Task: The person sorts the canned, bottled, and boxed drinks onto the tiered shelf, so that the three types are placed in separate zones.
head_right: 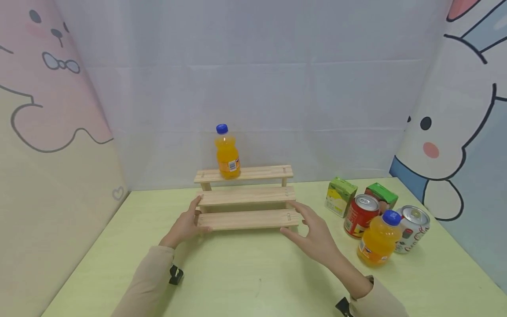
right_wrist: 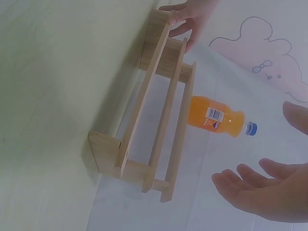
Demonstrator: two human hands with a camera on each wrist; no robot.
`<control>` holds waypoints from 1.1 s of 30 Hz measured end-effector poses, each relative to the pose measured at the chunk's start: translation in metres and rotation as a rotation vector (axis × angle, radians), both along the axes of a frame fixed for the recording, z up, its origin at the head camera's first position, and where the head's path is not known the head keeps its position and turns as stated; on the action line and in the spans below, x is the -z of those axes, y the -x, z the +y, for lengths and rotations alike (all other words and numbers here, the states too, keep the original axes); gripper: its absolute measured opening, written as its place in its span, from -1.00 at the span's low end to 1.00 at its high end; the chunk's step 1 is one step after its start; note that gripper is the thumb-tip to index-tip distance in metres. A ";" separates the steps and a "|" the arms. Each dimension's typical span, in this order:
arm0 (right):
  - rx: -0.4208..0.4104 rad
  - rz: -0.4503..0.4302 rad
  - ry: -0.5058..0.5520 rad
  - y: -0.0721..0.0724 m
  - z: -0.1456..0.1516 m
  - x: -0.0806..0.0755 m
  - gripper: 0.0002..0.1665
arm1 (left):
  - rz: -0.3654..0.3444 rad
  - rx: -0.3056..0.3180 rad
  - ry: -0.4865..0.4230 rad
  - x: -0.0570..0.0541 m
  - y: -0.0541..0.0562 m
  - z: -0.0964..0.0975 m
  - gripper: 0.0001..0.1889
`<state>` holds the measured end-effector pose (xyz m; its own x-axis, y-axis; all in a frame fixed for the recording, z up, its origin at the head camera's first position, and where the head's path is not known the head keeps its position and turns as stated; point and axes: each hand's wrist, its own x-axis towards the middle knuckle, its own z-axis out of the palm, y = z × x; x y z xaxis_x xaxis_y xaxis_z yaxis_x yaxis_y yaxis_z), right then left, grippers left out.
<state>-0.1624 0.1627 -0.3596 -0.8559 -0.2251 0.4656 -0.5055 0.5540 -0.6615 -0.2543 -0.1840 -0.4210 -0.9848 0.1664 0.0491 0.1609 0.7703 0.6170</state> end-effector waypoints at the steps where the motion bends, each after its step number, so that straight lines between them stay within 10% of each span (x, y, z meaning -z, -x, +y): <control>1: 0.010 -0.008 -0.003 -0.001 0.002 0.001 -0.30 | -0.001 0.000 -0.001 0.000 0.000 0.000 0.11; 33: 0.390 0.017 0.031 -0.043 0.080 -0.006 -0.47 | 0.008 0.026 -0.005 0.001 0.002 -0.004 0.11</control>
